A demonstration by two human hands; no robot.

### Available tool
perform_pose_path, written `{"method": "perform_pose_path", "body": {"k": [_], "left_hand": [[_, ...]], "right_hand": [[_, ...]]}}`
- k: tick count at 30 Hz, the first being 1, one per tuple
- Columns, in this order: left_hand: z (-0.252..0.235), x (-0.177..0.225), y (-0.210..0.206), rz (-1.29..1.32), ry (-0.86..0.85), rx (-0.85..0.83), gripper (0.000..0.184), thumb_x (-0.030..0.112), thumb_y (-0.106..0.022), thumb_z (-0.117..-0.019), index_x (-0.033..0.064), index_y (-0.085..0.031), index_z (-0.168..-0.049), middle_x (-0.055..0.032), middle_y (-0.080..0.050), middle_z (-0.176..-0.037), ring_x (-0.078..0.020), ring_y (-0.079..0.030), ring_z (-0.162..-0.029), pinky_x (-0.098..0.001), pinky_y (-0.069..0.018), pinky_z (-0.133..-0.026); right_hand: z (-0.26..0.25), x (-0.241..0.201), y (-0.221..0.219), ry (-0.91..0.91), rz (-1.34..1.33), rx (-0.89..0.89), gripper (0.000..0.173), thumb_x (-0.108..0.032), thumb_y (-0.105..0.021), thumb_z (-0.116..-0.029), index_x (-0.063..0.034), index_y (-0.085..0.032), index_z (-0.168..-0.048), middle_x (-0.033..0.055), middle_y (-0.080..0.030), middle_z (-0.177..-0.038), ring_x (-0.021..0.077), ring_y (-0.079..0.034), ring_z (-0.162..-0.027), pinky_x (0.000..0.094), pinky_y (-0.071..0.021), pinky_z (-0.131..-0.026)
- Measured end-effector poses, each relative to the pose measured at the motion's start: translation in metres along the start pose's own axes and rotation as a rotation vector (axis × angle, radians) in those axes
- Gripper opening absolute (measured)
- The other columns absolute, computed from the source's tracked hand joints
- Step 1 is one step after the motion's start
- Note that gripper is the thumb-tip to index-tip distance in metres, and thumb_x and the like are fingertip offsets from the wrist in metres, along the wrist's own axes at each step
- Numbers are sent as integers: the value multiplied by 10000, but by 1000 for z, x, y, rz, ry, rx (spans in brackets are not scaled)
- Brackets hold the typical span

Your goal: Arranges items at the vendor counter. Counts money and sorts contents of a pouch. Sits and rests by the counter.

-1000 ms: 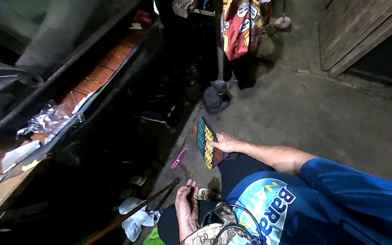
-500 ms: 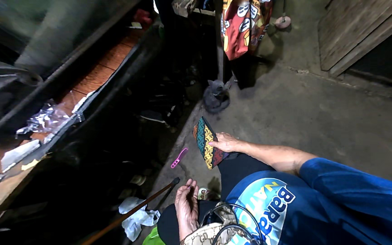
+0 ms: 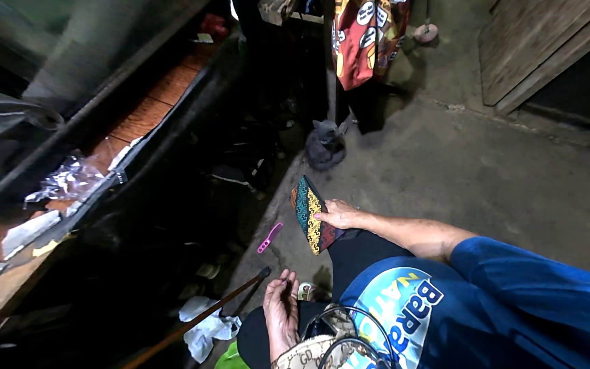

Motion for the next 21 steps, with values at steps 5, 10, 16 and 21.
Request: {"method": "perform_pose_path", "body": {"k": [5, 10, 16, 21], "left_hand": [[-1, -1, 2, 6, -1, -6, 159, -46, -406, -998, 67, -501, -941, -110, -738, -1059, -218, -750, -892, -351, -627, -735], [-2, -1, 1, 4, -1, -8, 161, -42, -399, -1000, 72, -495, -939, -102, -740, -1065, -212, -750, -896, -348, -627, -736], [-2, -1, 1, 10, -1, -6, 165, -53, -405, -991, 72, -496, -934, -106, -741, -1058, -213, -751, -895, -347, -627, -730], [-1, -1, 1, 5, 5, -1, 166, -52, -407, -993, 74, -496, -932, -101, -740, -1059, -206, -749, -899, -341, -626, -734]], "right_hand": [[1, -1, 1, -14, -1, -2, 694, -563, -449, -1046, 50, -577, -1345, 262, -584, -1368, 384, -533, -1331, 595, -398, -1104], [0, -1, 1, -1, 14, -3, 694, -561, -434, -1052, 45, -570, -1362, 259, -581, -1380, 382, -528, -1339, 595, -391, -1110], [0, -1, 0, -1, 9, 3, 689, -556, -442, -1052, 40, -564, -1374, 258, -575, -1393, 383, -523, -1347, 591, -389, -1117], [0, -1, 1, 3, 7, -1, 682, -550, -444, -1053, 37, -563, -1378, 255, -573, -1397, 381, -521, -1348, 587, -387, -1119]]}}
Point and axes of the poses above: each hand's wrist, its own z-axis away from the middle knuckle, its own y-axis out of the back of the hand, x = y × z, the point moved 2 cm from there along -z, towards the middle knuckle
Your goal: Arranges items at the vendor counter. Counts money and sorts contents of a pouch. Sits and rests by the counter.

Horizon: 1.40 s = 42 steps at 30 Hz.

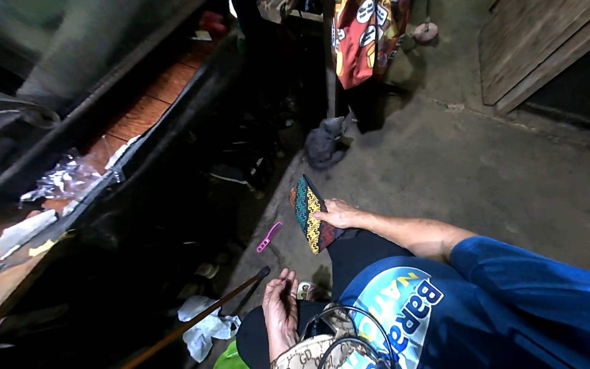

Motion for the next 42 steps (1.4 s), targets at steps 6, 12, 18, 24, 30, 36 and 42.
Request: {"method": "perform_pose_path", "body": {"k": [6, 12, 18, 24, 30, 36, 42], "left_hand": [[0, 0, -1, 6, -7, 4, 176, -58, -410, -986, 75, -499, -914, -104, -742, -1060, -213, -751, -896, -348, -628, -730], [1, 0, 0, 3, -9, -2, 168, -54, -402, -987, 73, -495, -928, -105, -738, -1067, -216, -750, -894, -349, -628, -730], [1, 0, 0, -1, -5, -1, 162, -52, -405, -994, 72, -498, -948, -106, -738, -1075, -216, -750, -905, -355, -627, -740], [0, 0, 0, -4, 3, 3, 167, -51, -402, -996, 72, -500, -940, -100, -740, -1065, -212, -749, -900, -350, -625, -745], [0, 0, 0, 1, 2, 3, 167, -57, -408, -990, 71, -498, -933, -101, -739, -1071, -207, -749, -906, -343, -626, -743], [0, 0, 0, 1, -2, 6, 164, -57, -410, -989, 70, -500, -938, -104, -740, -1066, -207, -750, -900, -345, -627, -739], [1, 1, 0, -2, -2, -1, 164, -39, -397, -1004, 80, -494, -948, -94, -743, -1073, -202, -751, -901, -341, -626, -738]], "right_hand": [[0, 0, 0, -1, -6, 16, 675, -549, -455, -1050, 41, -578, -1355, 259, -589, -1367, 384, -536, -1329, 586, -396, -1111], [0, 0, 0, -16, -14, 7, 683, -554, -457, -1048, 40, -566, -1368, 265, -587, -1366, 391, -535, -1327, 591, -397, -1108], [1, 0, 0, -18, -15, 6, 705, -568, -449, -1045, 44, -559, -1377, 264, -571, -1391, 391, -514, -1350, 602, -378, -1119], [1, -1, 1, -16, -11, 0, 693, -564, -445, -1048, 41, -570, -1363, 260, -579, -1379, 392, -519, -1344, 601, -386, -1113], [1, 0, 0, -10, -12, 5, 684, -558, -447, -1049, 36, -575, -1363, 257, -574, -1391, 386, -512, -1355, 602, -376, -1121], [0, 0, 0, -11, -8, -2, 682, -557, -441, -1052, 35, -575, -1362, 253, -577, -1389, 383, -514, -1352, 598, -380, -1117], [1, 0, 0, -11, -14, 2, 673, -551, -449, -1051, 35, -577, -1358, 251, -576, -1390, 382, -515, -1352, 594, -382, -1119]]}}
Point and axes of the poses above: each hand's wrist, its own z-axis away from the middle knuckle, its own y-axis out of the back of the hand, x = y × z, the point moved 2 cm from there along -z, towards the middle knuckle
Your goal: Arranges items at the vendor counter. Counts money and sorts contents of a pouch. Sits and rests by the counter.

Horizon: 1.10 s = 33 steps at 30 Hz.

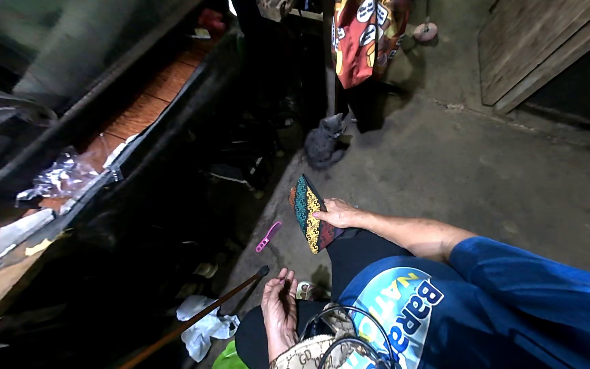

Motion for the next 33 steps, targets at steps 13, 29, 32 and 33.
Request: {"method": "perform_pose_path", "body": {"k": [13, 29, 32, 33], "left_hand": [[-1, 0, 1, 15, -1, -13, 143, 4, -408, -1023, 80, -508, -953, -106, -748, -1065, -215, -757, -886, -347, -632, -727], [-2, 0, 0, 29, 17, -2, 120, 76, -426, -1064, 80, -531, -1008, -104, -745, -1031, -213, -752, -873, -347, -630, -734], [0, 1, -2, 7, 24, 9, 126, 120, -426, -1076, 81, -542, -1046, -91, -737, -1027, -202, -747, -872, -346, -628, -741], [0, 2, -3, -1, 27, 10, 143, 139, -423, -1083, 81, -551, -1056, -87, -736, -1024, -199, -745, -872, -346, -627, -746]], "right_hand": [[0, 0, 0, -2, 7, 0, 684, -563, -448, -1048, 40, -585, -1340, 254, -590, -1363, 384, -534, -1328, 600, -397, -1101], [0, 0, 1, 1, 8, -3, 670, -551, -450, -1052, 41, -589, -1334, 255, -595, -1352, 384, -541, -1317, 597, -399, -1098], [0, 0, 0, 0, -2, 0, 669, -552, -455, -1049, 40, -593, -1328, 252, -598, -1352, 383, -542, -1317, 599, -400, -1098], [0, 0, 0, 1, -6, -2, 671, -550, -453, -1050, 40, -590, -1338, 252, -589, -1370, 383, -531, -1332, 600, -391, -1108]]}}
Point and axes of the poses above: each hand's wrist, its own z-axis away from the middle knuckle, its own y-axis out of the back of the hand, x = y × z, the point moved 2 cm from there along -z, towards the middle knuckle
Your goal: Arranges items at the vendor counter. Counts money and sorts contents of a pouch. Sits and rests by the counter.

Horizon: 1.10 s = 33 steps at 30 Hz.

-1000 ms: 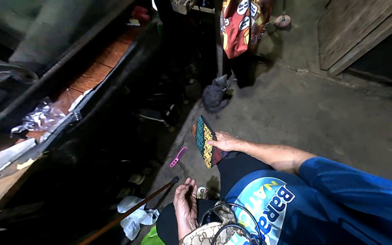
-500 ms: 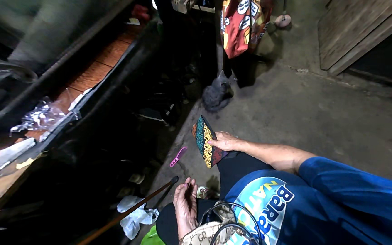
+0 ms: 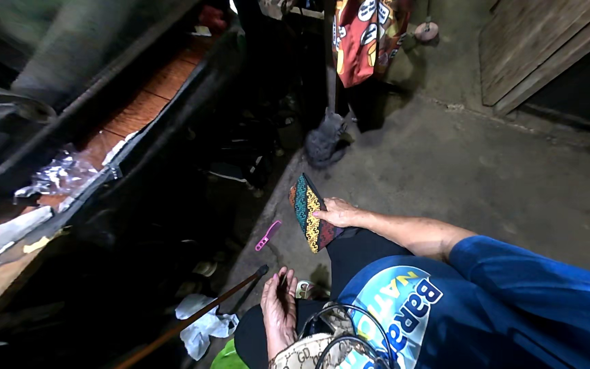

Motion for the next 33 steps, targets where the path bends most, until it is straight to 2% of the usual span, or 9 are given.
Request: {"method": "perform_pose_path", "body": {"k": [6, 17, 27, 33], "left_hand": [[-1, -1, 1, 1, 16, 7, 185, 180, -411, -1097, 77, -562, -1067, -80, -741, -1012, -209, -747, -878, -361, -628, -769], [0, 1, -2, 4, 25, 23, 294, 257, -381, -1113, 106, -574, -951, -58, -753, -968, -194, -748, -870, -362, -622, -774], [-2, -1, 1, 11, 19, 18, 162, 170, -407, -1095, 82, -542, -1082, -84, -738, -1006, -205, -746, -862, -352, -626, -758], [-1, 0, 0, 2, 14, 15, 136, 136, -402, -1084, 84, -527, -1071, -89, -734, -1006, -192, -743, -858, -334, -622, -743]], "right_hand": [[-1, 1, 0, 3, 2, -3, 676, -555, -445, -1051, 34, -589, -1349, 247, -574, -1400, 379, -512, -1357, 598, -376, -1123], [0, 0, 0, 3, 18, -1, 675, -558, -438, -1053, 26, -589, -1357, 244, -573, -1405, 377, -512, -1359, 599, -377, -1122], [-1, 0, 0, -13, 7, -3, 679, -557, -454, -1048, 39, -584, -1347, 258, -594, -1358, 382, -540, -1323, 600, -395, -1104], [-1, 0, 0, -10, 10, -10, 667, -553, -449, -1052, 35, -597, -1330, 253, -593, -1362, 380, -530, -1333, 605, -383, -1109]]}}
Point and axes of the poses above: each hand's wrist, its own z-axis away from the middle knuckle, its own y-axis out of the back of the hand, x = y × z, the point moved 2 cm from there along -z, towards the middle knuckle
